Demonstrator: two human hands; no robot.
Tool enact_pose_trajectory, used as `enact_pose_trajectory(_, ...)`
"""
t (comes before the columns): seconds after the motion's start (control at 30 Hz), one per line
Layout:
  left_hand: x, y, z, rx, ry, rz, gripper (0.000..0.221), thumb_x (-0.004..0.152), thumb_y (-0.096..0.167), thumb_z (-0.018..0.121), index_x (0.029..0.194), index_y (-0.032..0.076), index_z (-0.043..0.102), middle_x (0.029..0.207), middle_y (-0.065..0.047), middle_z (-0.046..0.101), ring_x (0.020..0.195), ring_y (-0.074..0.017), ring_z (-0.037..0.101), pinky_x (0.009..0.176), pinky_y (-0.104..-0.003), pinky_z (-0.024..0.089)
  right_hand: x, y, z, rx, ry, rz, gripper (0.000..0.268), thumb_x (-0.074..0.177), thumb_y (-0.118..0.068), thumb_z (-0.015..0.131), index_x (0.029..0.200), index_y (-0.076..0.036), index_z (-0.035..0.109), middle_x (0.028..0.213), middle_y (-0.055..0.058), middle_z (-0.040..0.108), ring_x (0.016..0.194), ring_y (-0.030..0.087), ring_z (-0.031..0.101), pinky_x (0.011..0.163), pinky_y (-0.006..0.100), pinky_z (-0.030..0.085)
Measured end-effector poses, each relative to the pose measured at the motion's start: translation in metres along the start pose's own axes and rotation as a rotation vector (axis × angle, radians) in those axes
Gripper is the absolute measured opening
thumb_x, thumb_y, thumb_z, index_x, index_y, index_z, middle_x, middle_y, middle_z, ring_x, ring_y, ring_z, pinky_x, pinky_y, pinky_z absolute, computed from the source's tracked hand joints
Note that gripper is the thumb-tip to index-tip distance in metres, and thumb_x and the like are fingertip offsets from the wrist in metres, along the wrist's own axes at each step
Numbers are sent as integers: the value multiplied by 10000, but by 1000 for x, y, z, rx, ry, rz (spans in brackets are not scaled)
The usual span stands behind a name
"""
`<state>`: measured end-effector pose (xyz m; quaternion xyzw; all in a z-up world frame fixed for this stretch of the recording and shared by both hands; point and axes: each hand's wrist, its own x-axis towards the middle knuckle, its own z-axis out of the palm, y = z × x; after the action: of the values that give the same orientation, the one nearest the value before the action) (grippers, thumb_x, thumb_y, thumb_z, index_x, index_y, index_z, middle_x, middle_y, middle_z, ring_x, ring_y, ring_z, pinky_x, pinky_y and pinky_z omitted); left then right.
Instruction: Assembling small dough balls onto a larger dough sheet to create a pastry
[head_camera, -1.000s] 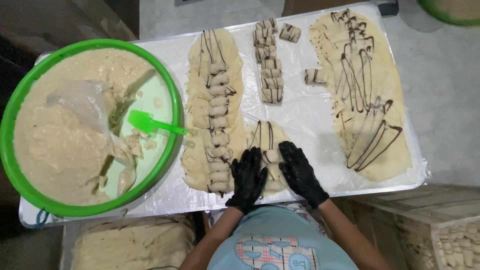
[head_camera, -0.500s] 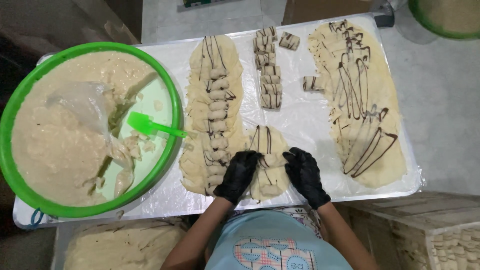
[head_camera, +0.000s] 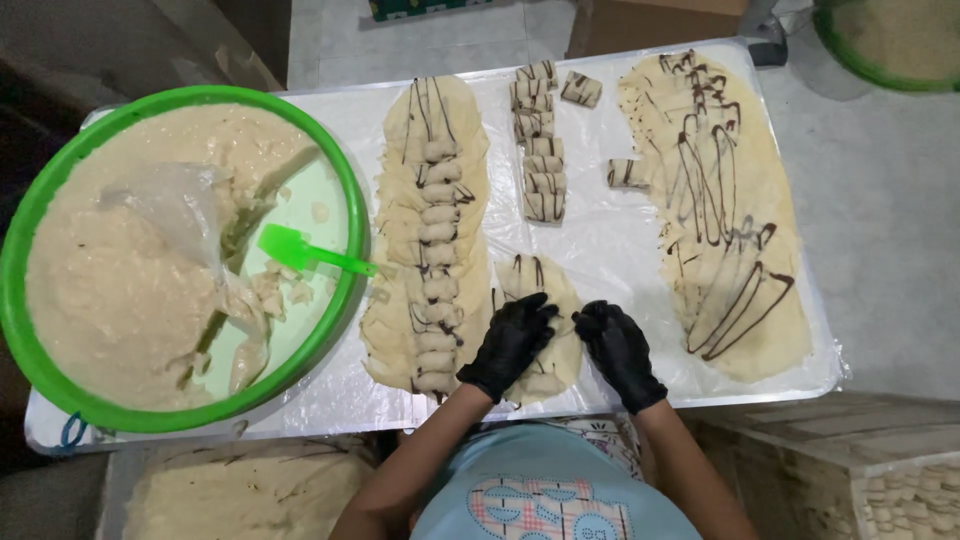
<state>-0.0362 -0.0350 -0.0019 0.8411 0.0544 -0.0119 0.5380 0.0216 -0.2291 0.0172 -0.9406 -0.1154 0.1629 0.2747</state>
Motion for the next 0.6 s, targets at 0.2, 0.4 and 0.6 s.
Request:
enact_pose_trajectory(0.2, 13, -30, -9, 423, 62, 233, 428, 944, 550, 651, 1347, 410, 627, 1301, 61, 628, 1247, -204, 555, 1024, -406, 443, -1, -47, -28, 217, -170, 318, 501, 963, -581, 537, 1383, -322, 625, 1205, 12, 758, 1183, 241, 681, 976, 387, 546)
enact_pose_trajectory(0.4, 19, -29, -17, 443, -53, 364, 308, 963, 546, 591, 1224, 410, 683, 1102, 43, 673, 1054, -248, 611, 896, -417, 496, -5, -35, -12, 116, -164, 132, 450, 973, -481, 559, 1382, -302, 614, 1245, 41, 691, 1225, 287, 632, 1013, 441, 529)
enact_pose_trajectory(0.6, 18, -16, -31, 364, -203, 373, 373, 930, 503, 641, 1264, 342, 679, 1113, -38, 628, 1054, -305, 591, 900, -447, 487, 4, -21, -10, 92, -72, 9, 341, 1011, -524, 525, 1163, -293, 725, 1103, 28, 722, 1129, 265, 654, 990, 404, 529)
